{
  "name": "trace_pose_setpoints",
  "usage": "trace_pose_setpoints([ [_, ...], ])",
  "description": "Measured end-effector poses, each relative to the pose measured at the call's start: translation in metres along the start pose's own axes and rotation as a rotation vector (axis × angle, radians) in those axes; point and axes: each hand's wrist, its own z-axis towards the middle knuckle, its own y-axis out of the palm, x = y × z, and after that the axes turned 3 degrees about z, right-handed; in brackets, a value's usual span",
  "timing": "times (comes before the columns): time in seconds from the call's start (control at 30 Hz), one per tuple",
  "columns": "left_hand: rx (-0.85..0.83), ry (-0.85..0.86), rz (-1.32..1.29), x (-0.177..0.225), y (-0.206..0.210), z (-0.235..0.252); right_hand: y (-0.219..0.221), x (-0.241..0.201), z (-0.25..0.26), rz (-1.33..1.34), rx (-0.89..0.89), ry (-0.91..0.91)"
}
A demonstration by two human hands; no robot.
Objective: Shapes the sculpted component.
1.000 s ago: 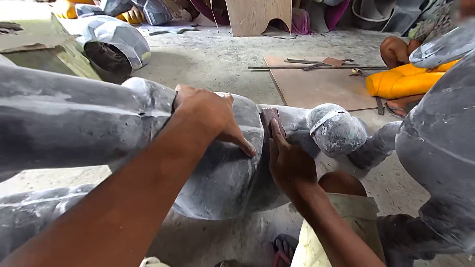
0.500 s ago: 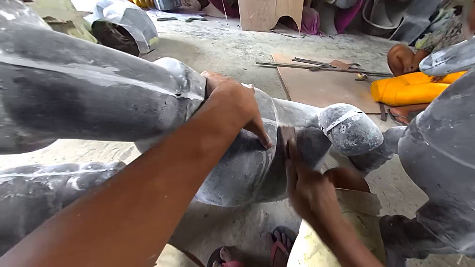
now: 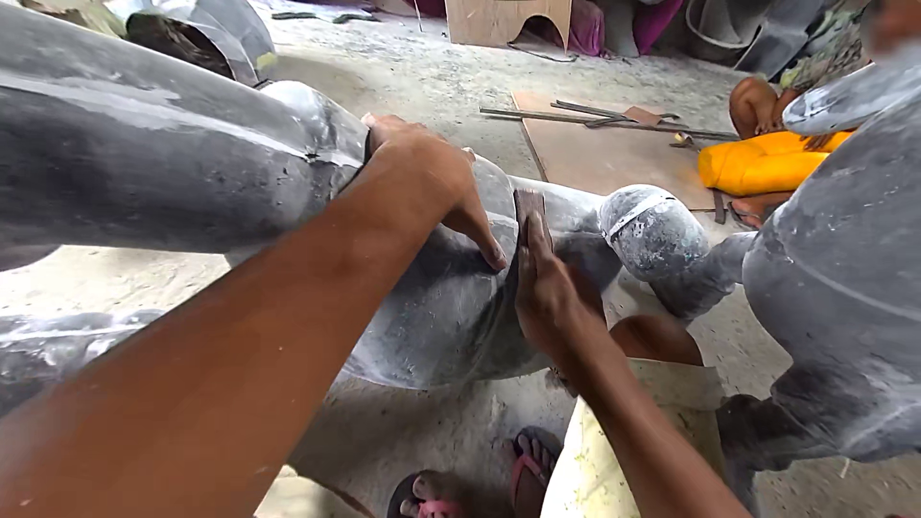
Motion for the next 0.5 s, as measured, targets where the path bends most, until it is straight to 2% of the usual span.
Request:
trace_pose_setpoints([
  [0.07,0.033,-0.005,-0.033,-0.003,-0.002,0.003,0.018,0.015,-0.018,-0.149,0.188,-0.12],
  [0.13,0.026,-0.009,-0.044,-0.003,-0.001,0.004,0.029,0.029,-0.021,-0.198,0.279,-0.189],
  [0.17,0.022,-0.007,-0.036,-0.002,0.001,0.004,0.029,0.03,-0.011,-0.182,0.262,-0.195],
  [0.23,0.021,0.01,-0.04,-0.001,0.002,0.004,0.011,0.014,0.017,-0.12,0.017,-0.034],
  [0.27,0.031,0.022,-0.044,-0.004,0.002,0.005,0.005,0.007,0.03,-0.059,-0.05,0.013],
  [0.4,0.058,0.057,-0.098,-0.036,-0.019,-0.003,-0.001,0.0,0.047,-0.049,-0.113,0.046],
  [0.5,0.112,-0.045,-0.057,-0.071,-0.036,-0.036,-0.007,-0.002,0.047,-0.046,-0.193,0.074],
])
